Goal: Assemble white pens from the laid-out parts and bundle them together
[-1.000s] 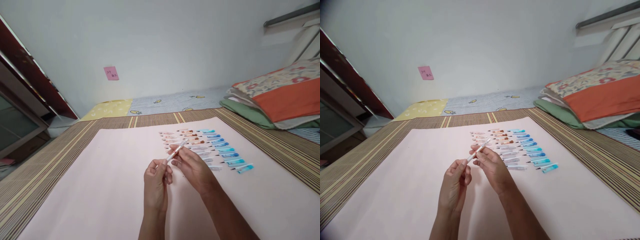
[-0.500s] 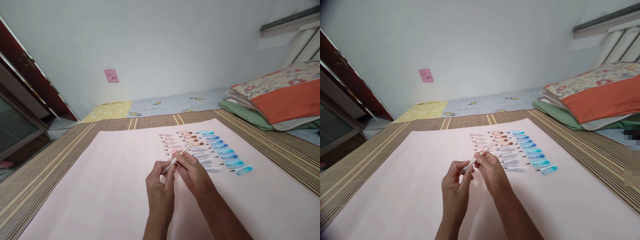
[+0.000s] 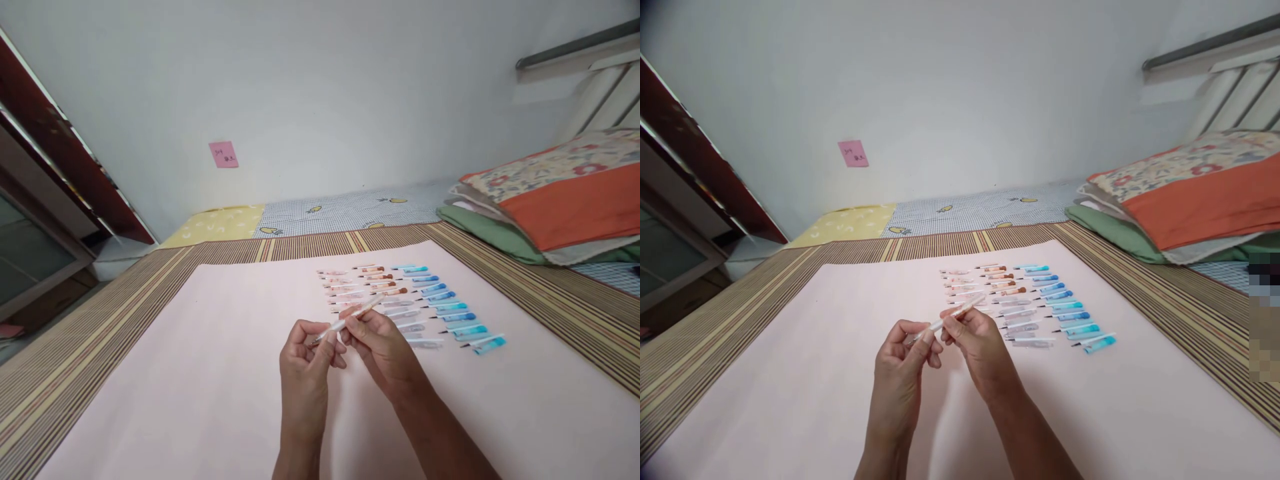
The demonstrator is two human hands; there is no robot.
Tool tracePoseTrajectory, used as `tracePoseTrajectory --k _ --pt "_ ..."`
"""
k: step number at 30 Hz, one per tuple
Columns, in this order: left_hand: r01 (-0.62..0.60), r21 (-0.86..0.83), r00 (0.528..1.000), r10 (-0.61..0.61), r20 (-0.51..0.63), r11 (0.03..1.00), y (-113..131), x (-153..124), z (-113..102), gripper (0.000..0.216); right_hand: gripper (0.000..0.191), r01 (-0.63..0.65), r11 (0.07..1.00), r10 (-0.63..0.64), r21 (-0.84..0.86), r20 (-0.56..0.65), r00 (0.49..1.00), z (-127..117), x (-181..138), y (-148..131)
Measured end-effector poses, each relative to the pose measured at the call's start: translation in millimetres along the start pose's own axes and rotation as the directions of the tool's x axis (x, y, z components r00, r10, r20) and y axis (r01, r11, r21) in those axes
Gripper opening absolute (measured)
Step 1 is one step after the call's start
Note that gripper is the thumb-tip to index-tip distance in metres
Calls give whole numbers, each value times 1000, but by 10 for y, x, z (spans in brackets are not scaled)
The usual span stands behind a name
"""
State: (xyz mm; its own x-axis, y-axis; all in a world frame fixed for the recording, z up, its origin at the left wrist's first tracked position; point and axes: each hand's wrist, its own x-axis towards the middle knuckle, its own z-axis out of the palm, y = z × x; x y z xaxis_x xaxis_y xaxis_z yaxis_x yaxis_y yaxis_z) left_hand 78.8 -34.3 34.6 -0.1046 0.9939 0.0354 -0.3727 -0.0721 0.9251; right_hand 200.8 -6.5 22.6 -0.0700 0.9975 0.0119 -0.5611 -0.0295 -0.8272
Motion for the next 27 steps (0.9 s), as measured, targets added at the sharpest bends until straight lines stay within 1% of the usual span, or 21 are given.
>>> tracePoseTrajectory --k 5,10,14,16,18,19,21,22,24,27 --pt "-110 186 992 118 -36 976 27 -70 39 21 31 -48 995 46 83 25 999 -14 15 38" --pt "-249 318 967 254 28 915 12 -82 32 13 33 -61 992 59 107 27 998 -9 19 42" --pt "-314 398 949 302 95 862 6 -66 -8 11 35 -67 993 67 98 9 998 7 13 19" --pt "-315 406 948 303 94 858 0 -60 -11 11 34 -61 993 61 100 2 998 19 11 11" --pt "-261 348 964 260 50 900 -16 -52 5 13 34 -51 991 50 120 10 999 39 7 10" --pt "-213 281 976 218 15 936 -28 -46 18 15 34 -48 990 45 135 23 999 50 4 12" --pt "-106 87 993 110 -49 991 -51 -31 45 24 32 -51 985 43 166 51 998 71 -3 21" --pt "-65 -15 996 64 -68 998 -60 -21 56 27 31 -50 984 40 172 60 997 78 -7 26" --pt "-31 -162 996 17 -87 986 -70 3 63 29 29 -46 988 35 150 74 997 83 -12 33" --pt "-40 -222 992 12 -126 974 -67 38 39 28 27 -32 997 25 66 96 995 70 -10 18"
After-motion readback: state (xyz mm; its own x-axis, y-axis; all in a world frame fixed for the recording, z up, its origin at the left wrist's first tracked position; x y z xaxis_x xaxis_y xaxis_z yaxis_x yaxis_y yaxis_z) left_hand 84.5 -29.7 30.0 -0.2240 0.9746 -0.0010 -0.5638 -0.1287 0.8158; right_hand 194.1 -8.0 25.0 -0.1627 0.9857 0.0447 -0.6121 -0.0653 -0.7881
